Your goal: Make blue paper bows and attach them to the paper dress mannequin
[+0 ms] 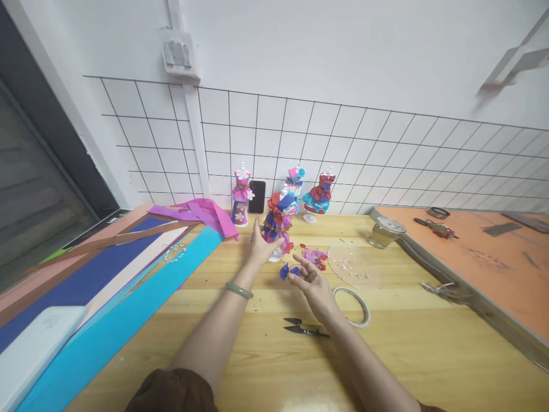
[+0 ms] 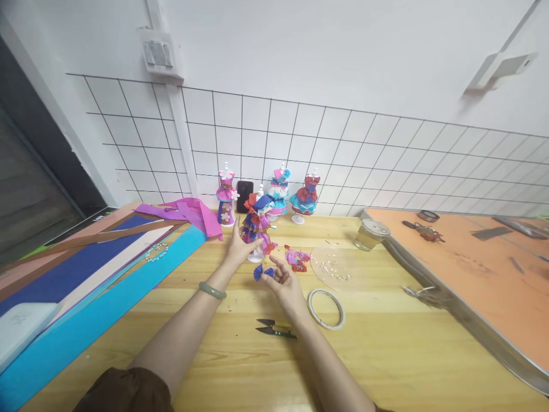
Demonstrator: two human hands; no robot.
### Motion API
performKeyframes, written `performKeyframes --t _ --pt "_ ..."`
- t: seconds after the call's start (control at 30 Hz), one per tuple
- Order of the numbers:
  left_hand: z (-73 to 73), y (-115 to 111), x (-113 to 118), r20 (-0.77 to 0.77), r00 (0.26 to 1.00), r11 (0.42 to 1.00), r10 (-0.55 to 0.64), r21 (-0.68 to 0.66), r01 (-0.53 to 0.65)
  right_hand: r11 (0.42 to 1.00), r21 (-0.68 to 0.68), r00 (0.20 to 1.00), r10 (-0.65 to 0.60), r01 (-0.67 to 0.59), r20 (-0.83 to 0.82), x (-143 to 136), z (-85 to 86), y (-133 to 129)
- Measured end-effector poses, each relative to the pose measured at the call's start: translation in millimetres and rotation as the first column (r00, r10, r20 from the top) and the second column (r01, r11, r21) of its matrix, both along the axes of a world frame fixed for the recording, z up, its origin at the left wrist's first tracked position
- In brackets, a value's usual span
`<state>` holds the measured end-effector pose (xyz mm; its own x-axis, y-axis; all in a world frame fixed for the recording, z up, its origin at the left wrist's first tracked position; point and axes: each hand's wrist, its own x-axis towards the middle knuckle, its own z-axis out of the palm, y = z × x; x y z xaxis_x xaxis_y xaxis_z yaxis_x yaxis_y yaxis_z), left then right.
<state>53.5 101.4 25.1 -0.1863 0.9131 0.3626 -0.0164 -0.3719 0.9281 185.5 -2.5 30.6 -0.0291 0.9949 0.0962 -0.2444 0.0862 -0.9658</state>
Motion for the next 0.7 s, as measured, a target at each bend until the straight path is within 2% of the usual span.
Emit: performKeyframes --t 0.1,0.2,0.53,0.7 --pt "1.4 0 1 0.03 0.999 0.999 -0.042 0.012 0.042 0.997 0.07 0.997 0.04 -0.045 0.066 3 21.8 6" --pt "2.9 -1 2 0.055 0.997 0.999 -0.051 0.016 0.051 0.992 0.102 0.993 0.068 -0.078 0.094 6 34.3 18" --pt "-2.2 7 7 0.051 0.997 0.999 -0.052 0.01 0.052 0.993 0.107 0.998 0.05 -0.053 0.028 14 29.8 67" --pt "-3.9 10 7 0.054 0.993 0.993 -0.106 0.055 0.103 0.995 0.08 0.998 0.06 -0.058 -0.018 13 28.9 83"
